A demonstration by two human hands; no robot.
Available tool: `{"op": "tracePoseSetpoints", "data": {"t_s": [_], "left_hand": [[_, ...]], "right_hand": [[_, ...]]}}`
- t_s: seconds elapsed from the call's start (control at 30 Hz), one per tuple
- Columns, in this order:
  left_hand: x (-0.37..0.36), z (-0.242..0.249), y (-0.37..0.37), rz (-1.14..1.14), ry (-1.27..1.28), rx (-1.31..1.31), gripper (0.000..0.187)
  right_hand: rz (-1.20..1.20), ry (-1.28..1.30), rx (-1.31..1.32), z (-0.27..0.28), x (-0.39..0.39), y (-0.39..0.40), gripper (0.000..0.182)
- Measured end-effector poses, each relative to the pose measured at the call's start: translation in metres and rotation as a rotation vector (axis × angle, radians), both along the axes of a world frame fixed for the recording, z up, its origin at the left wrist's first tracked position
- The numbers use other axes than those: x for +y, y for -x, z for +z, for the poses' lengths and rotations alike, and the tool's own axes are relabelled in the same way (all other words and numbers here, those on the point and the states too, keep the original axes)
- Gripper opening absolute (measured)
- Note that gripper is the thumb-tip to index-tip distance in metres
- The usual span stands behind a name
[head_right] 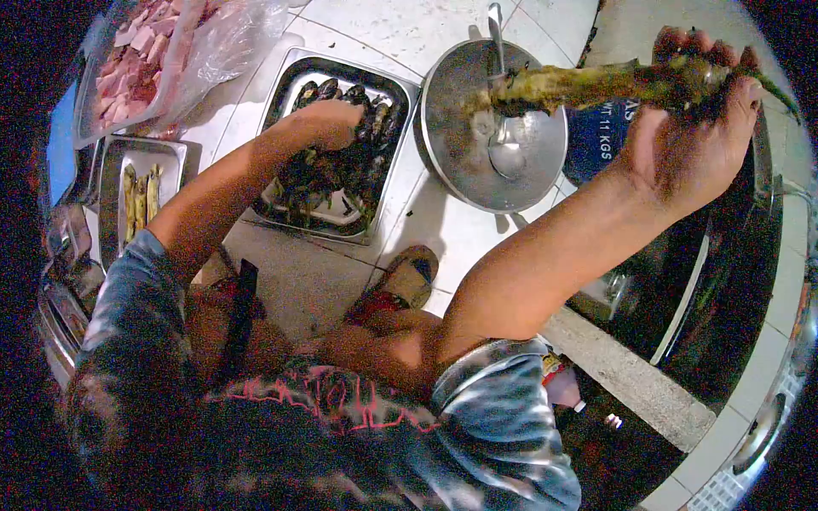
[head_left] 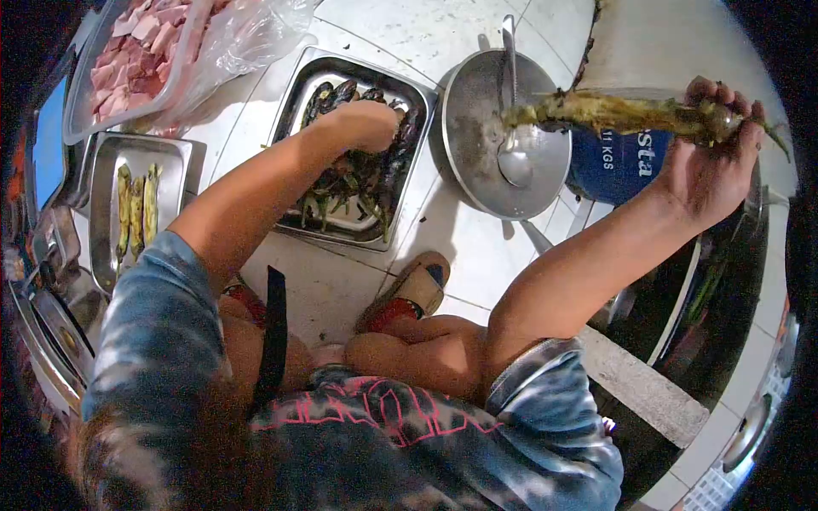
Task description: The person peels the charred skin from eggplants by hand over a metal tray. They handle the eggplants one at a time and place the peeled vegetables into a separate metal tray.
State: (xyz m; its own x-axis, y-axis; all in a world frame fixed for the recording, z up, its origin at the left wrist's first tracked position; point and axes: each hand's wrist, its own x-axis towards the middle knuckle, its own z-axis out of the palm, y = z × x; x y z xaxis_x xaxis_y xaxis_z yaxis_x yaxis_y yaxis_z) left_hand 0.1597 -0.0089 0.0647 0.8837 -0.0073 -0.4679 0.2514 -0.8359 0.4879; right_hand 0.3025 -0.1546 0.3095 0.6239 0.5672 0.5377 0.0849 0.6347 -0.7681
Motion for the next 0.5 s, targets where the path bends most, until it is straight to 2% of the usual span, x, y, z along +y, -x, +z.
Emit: {"op": "tracePoseSetpoints", "data": {"t_s": [0.03, 0.07, 0.17, 0.3, 0.33, 0.43, 0.5], "left_hand": [[-0.001, 0.004, -0.001, -0.019, 0.014, 0.003, 0.020], [-0.004, 0.007, -0.002, 0.084, -0.037, -0.030, 0.020], [-0.001, 0.027, -0.003, 0.259, 0.090, -0.190, 0.018], [0.001, 0.038, -0.007, 0.366, 0.179, -0.397, 0.014], [0.002, 0.040, -0.010, 0.375, 0.210, -0.376, 0.012], [0.001, 0.046, -0.014, 0.218, 0.247, -0.462, 0.017], [-0.006, 0.051, -0.017, 0.273, 0.360, -0.576, 0.024]], "right_hand": [[-0.095, 0.005, -0.054, -0.002, 0.005, 0.006, 0.015], [-0.212, 0.006, -0.063, -0.004, 0.010, 0.011, 0.018], [-0.432, 0.074, -0.134, -0.005, 0.021, 0.023, 0.021], [-0.521, 0.168, -0.282, -0.005, 0.022, 0.029, 0.022], [-0.523, 0.165, -0.287, -0.005, 0.024, 0.030, 0.023], [-0.571, 0.211, -0.331, -0.003, 0.025, 0.032, 0.023], [-0.575, 0.231, -0.323, -0.002, 0.025, 0.033, 0.023]]}}
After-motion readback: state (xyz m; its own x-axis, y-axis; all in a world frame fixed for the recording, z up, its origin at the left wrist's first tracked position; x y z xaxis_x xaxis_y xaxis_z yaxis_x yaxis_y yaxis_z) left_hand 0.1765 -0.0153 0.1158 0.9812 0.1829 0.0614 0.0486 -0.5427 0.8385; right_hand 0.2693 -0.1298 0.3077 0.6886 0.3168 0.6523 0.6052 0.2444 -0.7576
